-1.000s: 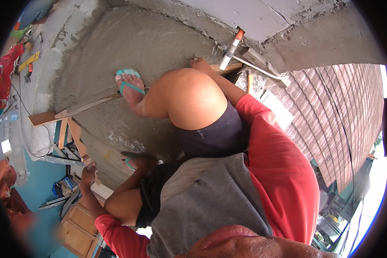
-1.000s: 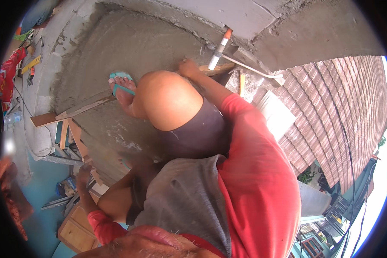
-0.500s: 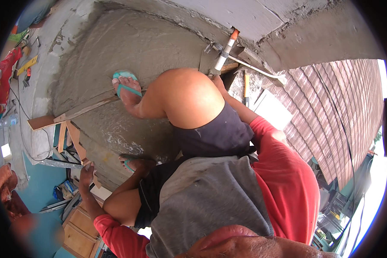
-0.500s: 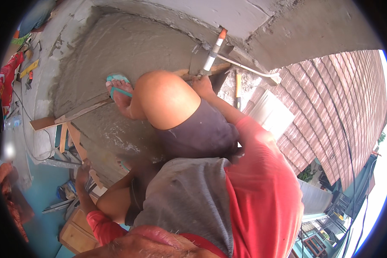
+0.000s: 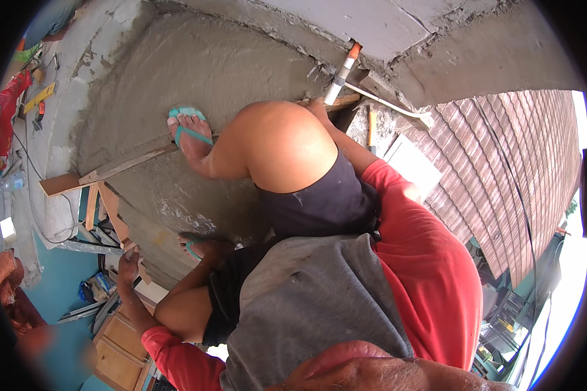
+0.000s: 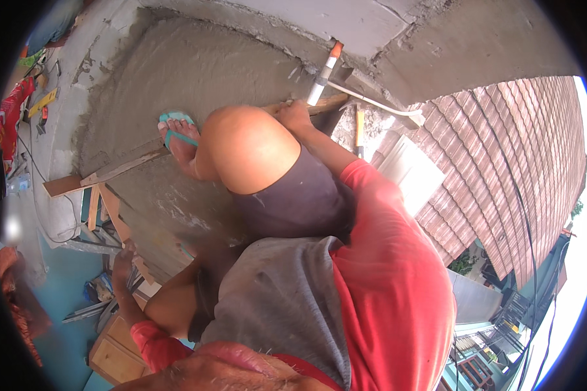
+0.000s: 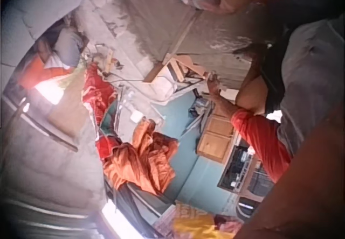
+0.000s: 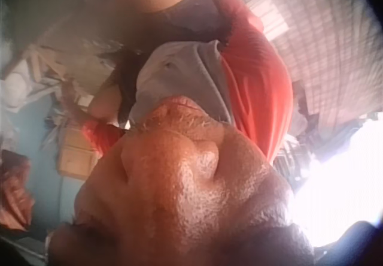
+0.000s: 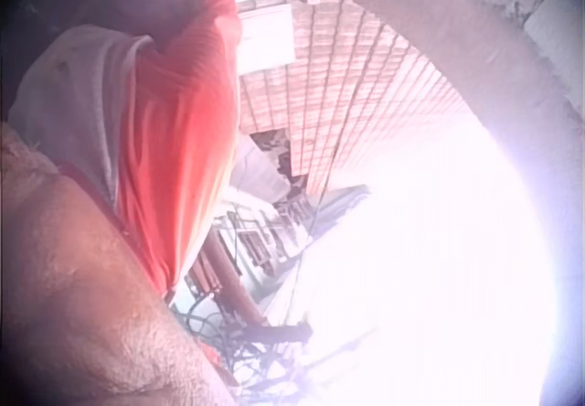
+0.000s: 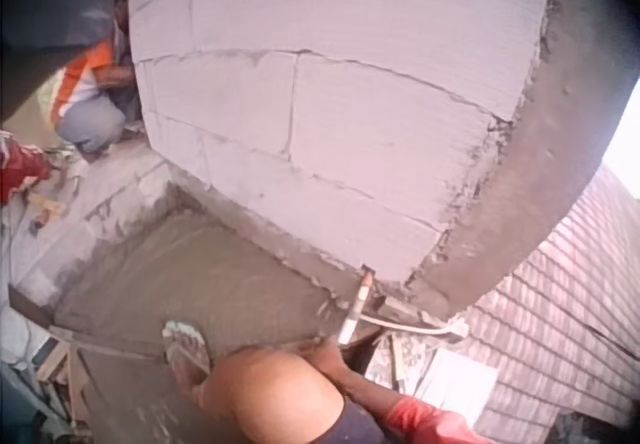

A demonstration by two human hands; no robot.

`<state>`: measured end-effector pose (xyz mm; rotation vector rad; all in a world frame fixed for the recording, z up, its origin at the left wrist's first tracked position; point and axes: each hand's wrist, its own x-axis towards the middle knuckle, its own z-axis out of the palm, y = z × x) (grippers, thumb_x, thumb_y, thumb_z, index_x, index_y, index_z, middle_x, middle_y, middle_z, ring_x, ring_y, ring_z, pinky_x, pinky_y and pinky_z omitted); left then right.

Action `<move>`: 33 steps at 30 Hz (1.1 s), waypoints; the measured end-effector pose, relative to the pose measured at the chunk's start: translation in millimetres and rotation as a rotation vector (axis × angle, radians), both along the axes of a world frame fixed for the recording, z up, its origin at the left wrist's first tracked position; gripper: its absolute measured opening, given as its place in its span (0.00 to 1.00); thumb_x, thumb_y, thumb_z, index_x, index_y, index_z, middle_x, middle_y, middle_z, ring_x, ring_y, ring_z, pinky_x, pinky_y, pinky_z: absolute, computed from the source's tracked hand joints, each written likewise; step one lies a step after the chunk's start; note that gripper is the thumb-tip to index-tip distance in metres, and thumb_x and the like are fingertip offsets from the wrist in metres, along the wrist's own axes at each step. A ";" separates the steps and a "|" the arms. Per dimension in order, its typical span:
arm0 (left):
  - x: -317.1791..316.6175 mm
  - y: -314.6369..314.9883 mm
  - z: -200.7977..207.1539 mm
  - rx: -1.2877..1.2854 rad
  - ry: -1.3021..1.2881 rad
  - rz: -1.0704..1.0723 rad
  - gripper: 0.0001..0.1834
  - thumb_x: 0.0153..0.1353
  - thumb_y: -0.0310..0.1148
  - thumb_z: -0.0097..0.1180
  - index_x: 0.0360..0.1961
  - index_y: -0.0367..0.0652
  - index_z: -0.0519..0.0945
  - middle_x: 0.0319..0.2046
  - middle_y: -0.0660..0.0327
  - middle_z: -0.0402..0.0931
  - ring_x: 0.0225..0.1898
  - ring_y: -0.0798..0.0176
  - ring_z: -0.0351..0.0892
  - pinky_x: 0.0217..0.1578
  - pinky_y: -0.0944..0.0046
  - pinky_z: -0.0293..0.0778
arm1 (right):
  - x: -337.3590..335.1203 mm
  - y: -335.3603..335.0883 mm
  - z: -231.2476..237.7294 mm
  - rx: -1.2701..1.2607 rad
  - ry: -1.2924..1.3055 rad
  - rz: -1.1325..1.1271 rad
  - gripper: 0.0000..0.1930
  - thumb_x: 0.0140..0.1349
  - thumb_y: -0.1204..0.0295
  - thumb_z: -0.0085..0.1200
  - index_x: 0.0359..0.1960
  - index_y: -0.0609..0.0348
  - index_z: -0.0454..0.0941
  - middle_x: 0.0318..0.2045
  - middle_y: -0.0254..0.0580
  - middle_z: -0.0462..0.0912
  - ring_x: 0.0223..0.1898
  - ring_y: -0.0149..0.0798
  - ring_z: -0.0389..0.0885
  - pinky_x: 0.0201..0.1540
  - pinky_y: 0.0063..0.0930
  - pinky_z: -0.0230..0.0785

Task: The person is smoothing wet concrete on a floor using a trowel. They are sitting on the floor and repeatedly spreading and leveling the concrete mixture.

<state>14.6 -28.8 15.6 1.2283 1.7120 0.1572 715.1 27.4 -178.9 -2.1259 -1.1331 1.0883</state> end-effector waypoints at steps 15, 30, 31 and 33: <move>-34.6 -5.9 -10.8 -0.111 0.135 -0.007 0.25 0.68 0.47 0.53 0.49 0.32 0.80 0.32 0.64 0.77 0.35 0.67 0.79 0.31 0.68 0.71 | -12.6 -77.7 57.1 0.115 0.052 -0.402 0.25 0.64 0.62 0.50 0.49 0.79 0.67 0.40 0.73 0.79 0.48 0.66 0.78 0.50 0.48 0.70; -7.7 -11.2 17.5 -0.015 0.348 -0.085 0.25 0.65 0.47 0.54 0.43 0.31 0.80 0.28 0.57 0.79 0.27 0.63 0.76 0.36 0.61 0.72 | -8.4 -115.7 27.8 -0.062 -0.148 -0.215 0.20 0.64 0.64 0.51 0.46 0.73 0.71 0.37 0.65 0.80 0.42 0.61 0.80 0.45 0.42 0.71; -4.4 -10.1 23.7 -0.031 0.405 -0.058 0.25 0.64 0.47 0.54 0.42 0.31 0.80 0.27 0.57 0.79 0.27 0.62 0.76 0.35 0.60 0.71 | -6.6 -117.8 25.4 -0.071 -0.150 -0.213 0.19 0.64 0.64 0.51 0.46 0.72 0.71 0.37 0.64 0.80 0.42 0.61 0.80 0.45 0.42 0.71; -8.8 -14.4 24.7 0.002 0.385 -0.034 0.25 0.64 0.48 0.54 0.41 0.31 0.80 0.26 0.56 0.80 0.29 0.61 0.78 0.34 0.59 0.71 | -3.1 -119.8 25.5 -0.085 -0.163 -0.196 0.19 0.65 0.64 0.51 0.45 0.72 0.72 0.37 0.64 0.80 0.41 0.60 0.80 0.45 0.41 0.71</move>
